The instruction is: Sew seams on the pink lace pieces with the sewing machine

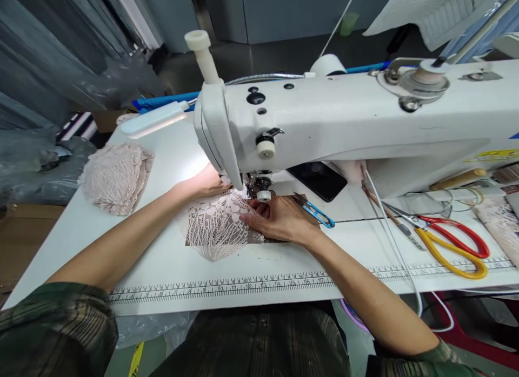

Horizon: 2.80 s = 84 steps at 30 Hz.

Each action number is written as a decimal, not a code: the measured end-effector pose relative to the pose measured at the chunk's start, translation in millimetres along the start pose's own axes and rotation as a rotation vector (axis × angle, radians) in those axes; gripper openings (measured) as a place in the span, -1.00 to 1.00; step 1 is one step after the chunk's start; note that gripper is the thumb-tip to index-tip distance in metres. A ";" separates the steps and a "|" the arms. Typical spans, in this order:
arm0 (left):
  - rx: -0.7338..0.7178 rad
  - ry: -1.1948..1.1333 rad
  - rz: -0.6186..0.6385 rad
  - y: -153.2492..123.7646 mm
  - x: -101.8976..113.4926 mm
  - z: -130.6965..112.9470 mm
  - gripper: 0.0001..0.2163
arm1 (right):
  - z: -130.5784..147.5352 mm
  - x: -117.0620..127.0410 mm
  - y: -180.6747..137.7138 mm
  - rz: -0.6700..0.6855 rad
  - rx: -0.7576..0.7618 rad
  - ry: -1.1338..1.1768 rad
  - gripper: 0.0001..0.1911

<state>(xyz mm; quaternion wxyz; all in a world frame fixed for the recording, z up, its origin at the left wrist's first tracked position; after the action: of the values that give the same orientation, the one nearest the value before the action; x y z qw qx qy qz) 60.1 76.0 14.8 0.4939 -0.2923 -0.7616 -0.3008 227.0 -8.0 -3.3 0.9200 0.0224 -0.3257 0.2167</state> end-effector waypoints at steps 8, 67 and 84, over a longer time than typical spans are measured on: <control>0.066 0.076 -0.258 -25.3 17.8 -16.8 -0.75 | 14.0 -7.0 -7.0 -0.177 0.044 -0.249 -0.76; -0.356 0.168 -0.406 -79.8 -15.6 -80.3 -0.87 | 12.6 -5.9 -3.9 -0.121 0.459 -0.673 -0.59; -0.298 0.134 -0.376 -79.8 -16.9 -79.3 -0.89 | -4.0 1.0 -11.4 -0.149 0.416 -0.318 -0.57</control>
<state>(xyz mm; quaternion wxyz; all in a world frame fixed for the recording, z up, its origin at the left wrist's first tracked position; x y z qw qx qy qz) 52.3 -37.4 11.8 0.4300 -0.1946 -0.7156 -0.5149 234.8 -17.2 -4.6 0.8464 0.2685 -0.4118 0.2045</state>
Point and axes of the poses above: each hand's wrist, its own y-axis towards the middle knuckle, its own x-axis out of the back of the hand, z = x × y, the point moved 5 cm from there along y, towards the middle knuckle, and after that the axes turned 2 degrees about y, right-handed, at the moved point
